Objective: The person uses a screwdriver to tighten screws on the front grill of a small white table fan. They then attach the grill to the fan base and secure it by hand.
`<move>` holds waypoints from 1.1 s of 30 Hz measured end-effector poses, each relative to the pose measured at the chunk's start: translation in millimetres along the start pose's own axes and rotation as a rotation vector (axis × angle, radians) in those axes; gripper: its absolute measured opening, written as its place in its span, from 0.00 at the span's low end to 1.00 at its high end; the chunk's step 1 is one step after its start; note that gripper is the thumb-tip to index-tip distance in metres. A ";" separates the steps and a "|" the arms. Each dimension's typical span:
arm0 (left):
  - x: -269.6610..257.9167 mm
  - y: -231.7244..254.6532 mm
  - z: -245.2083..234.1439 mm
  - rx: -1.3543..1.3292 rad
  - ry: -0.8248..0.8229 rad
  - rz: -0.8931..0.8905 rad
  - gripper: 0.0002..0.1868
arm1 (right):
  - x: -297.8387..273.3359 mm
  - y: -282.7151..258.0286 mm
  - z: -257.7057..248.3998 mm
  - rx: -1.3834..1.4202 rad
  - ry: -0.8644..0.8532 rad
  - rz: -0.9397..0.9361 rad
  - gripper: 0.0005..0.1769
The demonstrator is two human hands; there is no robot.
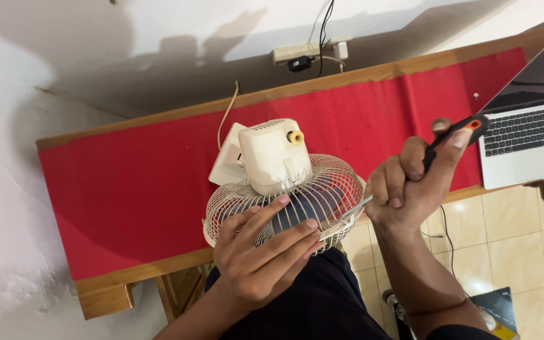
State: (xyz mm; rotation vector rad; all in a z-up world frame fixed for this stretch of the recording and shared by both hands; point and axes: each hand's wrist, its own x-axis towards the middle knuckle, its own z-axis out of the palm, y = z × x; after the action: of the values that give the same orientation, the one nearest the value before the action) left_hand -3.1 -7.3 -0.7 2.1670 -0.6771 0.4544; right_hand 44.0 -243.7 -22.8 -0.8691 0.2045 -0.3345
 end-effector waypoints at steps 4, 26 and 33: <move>1.7 1.2 -1.6 0.020 -0.006 0.025 0.09 | -3.3 -2.0 3.3 -0.014 0.056 0.006 0.21; 14.2 8.7 -7.3 0.047 0.076 0.047 0.05 | 10.3 70.5 -124.6 -0.485 -0.549 0.335 0.43; 25.3 -0.2 -23.6 0.042 0.076 -0.013 0.04 | 7.0 73.1 -95.2 -0.386 -0.708 0.027 0.57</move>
State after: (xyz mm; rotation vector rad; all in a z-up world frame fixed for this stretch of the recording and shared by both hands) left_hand 14.9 3.3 26.9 2.1803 -0.6164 0.5457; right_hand 35.9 -270.3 -139.8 -1.3117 -0.3894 0.0570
